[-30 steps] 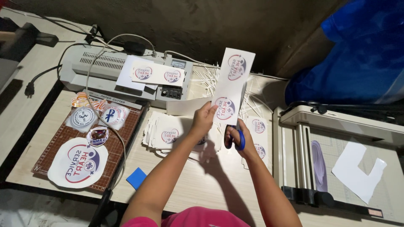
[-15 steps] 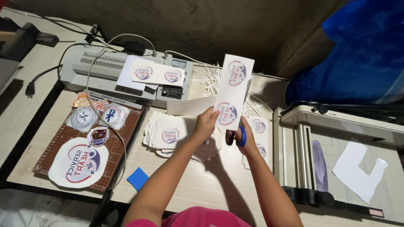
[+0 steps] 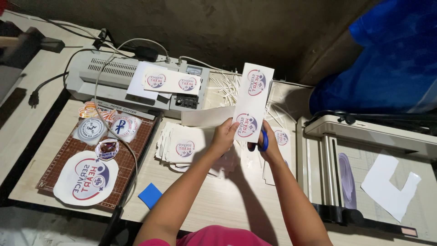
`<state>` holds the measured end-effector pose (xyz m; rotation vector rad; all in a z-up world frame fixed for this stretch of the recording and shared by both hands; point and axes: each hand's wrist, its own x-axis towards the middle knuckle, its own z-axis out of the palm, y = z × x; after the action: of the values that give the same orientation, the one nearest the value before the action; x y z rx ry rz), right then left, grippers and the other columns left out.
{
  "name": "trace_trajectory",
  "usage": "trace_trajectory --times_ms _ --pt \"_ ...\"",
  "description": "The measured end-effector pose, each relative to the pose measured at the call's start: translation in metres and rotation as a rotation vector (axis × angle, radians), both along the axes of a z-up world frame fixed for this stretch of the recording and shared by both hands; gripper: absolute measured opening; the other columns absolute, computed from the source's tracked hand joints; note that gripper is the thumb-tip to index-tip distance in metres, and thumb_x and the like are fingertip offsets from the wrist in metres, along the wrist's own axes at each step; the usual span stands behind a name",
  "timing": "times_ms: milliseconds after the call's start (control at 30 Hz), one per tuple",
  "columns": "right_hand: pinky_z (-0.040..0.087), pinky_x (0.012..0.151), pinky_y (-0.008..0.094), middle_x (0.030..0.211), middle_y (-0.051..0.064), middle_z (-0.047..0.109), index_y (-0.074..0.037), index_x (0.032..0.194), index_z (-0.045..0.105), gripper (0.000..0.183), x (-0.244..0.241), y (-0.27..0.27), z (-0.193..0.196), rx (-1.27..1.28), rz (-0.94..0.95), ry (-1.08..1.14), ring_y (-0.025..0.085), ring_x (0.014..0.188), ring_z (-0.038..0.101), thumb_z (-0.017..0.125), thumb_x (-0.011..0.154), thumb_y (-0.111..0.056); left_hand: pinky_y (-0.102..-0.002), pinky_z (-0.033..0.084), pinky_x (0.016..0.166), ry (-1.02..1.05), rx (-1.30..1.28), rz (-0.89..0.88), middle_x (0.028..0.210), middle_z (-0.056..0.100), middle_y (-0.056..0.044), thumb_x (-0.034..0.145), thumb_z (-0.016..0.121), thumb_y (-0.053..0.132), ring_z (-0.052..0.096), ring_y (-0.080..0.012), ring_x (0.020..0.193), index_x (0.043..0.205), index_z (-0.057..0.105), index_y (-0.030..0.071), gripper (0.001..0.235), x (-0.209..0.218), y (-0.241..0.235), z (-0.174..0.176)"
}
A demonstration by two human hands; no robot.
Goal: The person uses blue-handled scissors to cut circular stickers from a sheet of white paper. They hold the paper with one hand and carefully trim around the printed designs, placing the cut pieces on the table.
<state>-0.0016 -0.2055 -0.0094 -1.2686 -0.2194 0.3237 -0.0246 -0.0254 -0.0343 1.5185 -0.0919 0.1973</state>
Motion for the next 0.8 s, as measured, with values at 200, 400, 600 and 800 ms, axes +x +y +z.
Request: trace_trajectory --times_ms 200,400,600,800 --pt "0.053 0.059 0.027 0.098 0.007 0.068 0.005 0.142 0.048 0.052 0.013 -0.004 -0.02 0.043 -0.027 -0.045 0.011 0.073 0.064 0.067 0.098 -0.015 -0.027 0.054 0.08 -0.002 0.032 0.013 0.095 0.075 -0.008 0.107 0.054 0.022 0.063 -0.0077 0.087 0.116 0.065 -0.002 0.028 -0.002 0.0 -0.006" --pt "0.054 0.061 0.025 0.101 0.01 0.068 0.001 0.144 0.045 0.061 0.026 -0.001 -0.026 0.035 -0.016 0.047 0.013 0.077 0.065 0.069 0.095 -0.023 -0.028 0.054 0.078 0.051 0.053 0.036 0.094 0.076 -0.008 0.106 0.055 0.023 0.064 -0.0083 0.085 0.117 0.065 -0.001 0.029 -0.002 0.003 -0.007" --pt "0.056 0.075 0.026 0.112 0.01 0.068 0.003 0.144 0.048 0.065 0.049 0.001 -0.047 0.073 -0.049 0.018 0.013 0.092 0.067 0.075 0.092 -0.026 -0.027 0.049 0.065 0.146 0.051 0.004 0.087 0.073 -0.005 0.107 0.054 0.027 0.059 -0.0074 0.072 0.119 0.067 0.002 0.031 0.005 0.004 -0.023" --pt "0.057 0.08 0.026 0.112 0.008 0.069 0.004 0.139 0.052 0.06 0.058 0.006 -0.069 0.059 -0.06 -0.024 0.012 0.095 0.067 0.075 0.092 -0.026 -0.025 0.041 0.049 0.215 0.062 0.015 0.075 0.065 -0.002 0.106 0.055 0.027 0.048 -0.0054 0.056 0.119 0.068 0.003 0.031 0.006 0.01 -0.026"
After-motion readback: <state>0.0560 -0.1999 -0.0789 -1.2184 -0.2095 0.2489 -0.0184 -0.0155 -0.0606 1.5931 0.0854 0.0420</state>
